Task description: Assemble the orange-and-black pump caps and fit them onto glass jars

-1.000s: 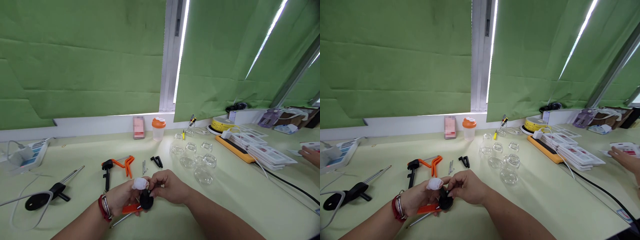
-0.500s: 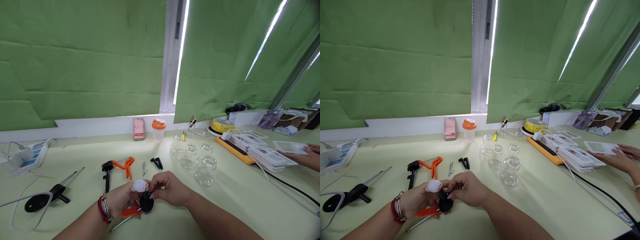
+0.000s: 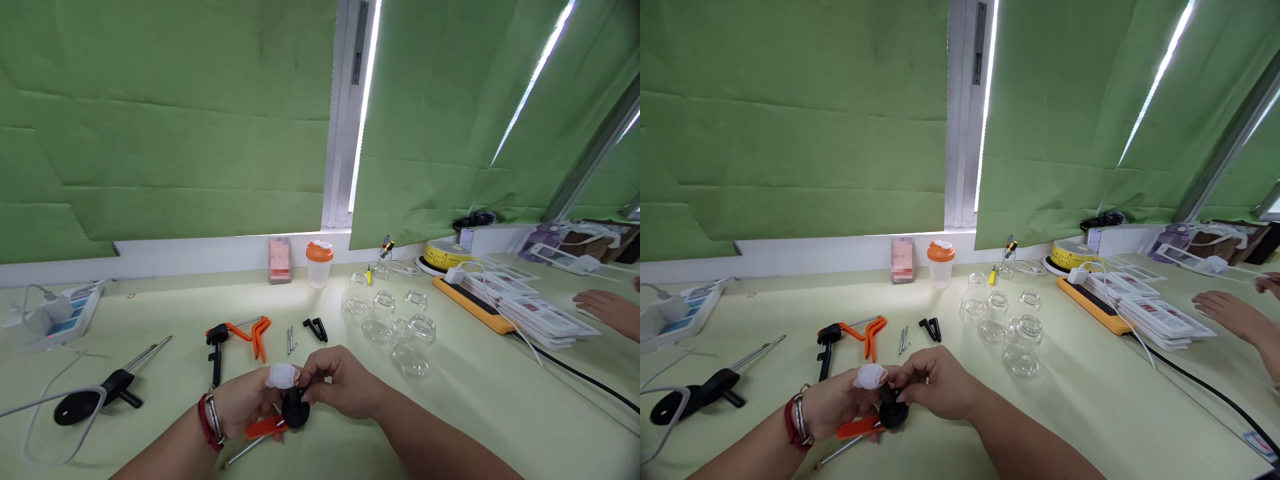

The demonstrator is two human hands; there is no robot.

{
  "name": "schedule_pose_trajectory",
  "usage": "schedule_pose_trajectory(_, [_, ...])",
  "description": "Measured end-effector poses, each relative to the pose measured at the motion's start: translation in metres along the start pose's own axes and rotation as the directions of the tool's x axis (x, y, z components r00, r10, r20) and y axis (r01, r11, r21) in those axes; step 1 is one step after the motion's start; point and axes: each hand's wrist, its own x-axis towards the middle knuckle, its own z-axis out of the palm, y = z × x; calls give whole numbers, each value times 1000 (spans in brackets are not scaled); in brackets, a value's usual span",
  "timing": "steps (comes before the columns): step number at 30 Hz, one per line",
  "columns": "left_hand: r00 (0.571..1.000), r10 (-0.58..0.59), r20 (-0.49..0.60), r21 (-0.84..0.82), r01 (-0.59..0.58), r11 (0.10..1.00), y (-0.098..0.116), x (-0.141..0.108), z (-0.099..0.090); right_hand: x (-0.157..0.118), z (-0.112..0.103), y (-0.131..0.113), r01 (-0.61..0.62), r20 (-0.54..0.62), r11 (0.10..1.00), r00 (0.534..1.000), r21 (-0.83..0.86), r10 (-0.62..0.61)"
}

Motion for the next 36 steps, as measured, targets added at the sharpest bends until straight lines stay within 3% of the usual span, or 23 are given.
schedule_pose_trajectory(9, [995,30,92,-60,-24,998,3,-3,0,0,0,-7,45,-41,999,998,15,-45])
schedule_pose_trajectory(13, [965,241,106,-158,-223,962,11,-10,8,0,-6,-10,106,-139,992,986,64,-97])
schedule_pose_trajectory(16, [868,496,30,-103,-491,865,12,-15,15,-2,-8,-9,111,-165,985,982,128,-89])
schedule_pose_trajectory(19, [736,677,12,178,-668,723,5,-18,18,-6,-4,-10,101,-109,979,991,178,-82])
schedule_pose_trajectory(21, [665,746,30,389,-695,604,-2,-18,19,-9,2,-11,81,-10,973,997,217,-80])
schedule_pose_trajectory(24, [572,818,60,652,-643,402,-12,-15,21,-12,13,-14,12,136,963,989,269,-51])
schedule_pose_trajectory(28, [457,885,88,792,-571,216,-18,-5,21,-10,20,-15,-66,120,966,992,249,37])
schedule_pose_trajectory(30, [439,896,64,784,-578,227,-19,0,19,-8,18,-14,-54,43,986,998,157,47])
schedule_pose_trajectory(33, [497,866,-50,700,-602,385,-19,5,17,-5,9,-11,28,-68,979,997,-200,-43])
schedule_pose_trajectory(36, [574,775,-266,501,-604,620,-14,8,15,-3,-1,-9,134,-42,755,977,-641,-209])
